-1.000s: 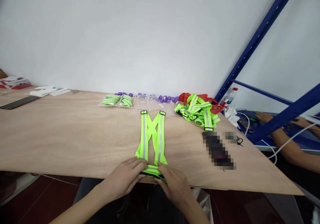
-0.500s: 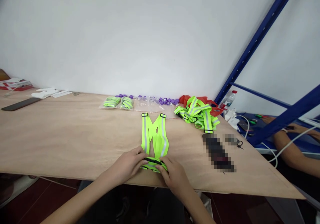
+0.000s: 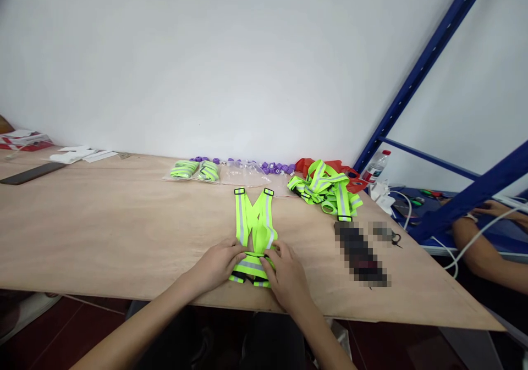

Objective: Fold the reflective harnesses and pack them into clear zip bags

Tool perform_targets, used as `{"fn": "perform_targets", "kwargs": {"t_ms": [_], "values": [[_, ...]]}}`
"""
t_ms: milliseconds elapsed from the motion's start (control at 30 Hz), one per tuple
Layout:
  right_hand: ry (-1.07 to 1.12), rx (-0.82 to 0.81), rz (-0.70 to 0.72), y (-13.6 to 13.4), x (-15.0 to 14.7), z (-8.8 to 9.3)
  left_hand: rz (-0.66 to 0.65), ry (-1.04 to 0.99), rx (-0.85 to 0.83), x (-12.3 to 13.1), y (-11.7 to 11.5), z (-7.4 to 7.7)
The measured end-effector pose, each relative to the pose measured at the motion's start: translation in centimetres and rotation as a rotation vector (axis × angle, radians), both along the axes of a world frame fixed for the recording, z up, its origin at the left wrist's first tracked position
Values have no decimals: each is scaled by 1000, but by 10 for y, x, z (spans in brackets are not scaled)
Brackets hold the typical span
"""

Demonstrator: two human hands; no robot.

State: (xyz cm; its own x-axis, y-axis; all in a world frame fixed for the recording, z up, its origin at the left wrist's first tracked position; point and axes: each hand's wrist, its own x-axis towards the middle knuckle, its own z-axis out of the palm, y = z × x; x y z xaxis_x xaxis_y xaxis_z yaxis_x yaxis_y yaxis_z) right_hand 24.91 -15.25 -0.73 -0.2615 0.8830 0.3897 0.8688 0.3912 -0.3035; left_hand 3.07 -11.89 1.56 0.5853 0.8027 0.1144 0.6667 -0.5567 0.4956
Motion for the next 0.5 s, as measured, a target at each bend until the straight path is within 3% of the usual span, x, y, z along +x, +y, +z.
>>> {"fn": "perform_targets", "kwargs": {"t_ms": [233,367,500], "values": [[-8,-74,90,8,5,-7,64,52,179,2,-3,-13],[22,-111,107,8,6,-6,1,69,156,-1,-4,-16],[-8,-143,139,7,9,-7,16,102,86,-2,-5,-16]]}}
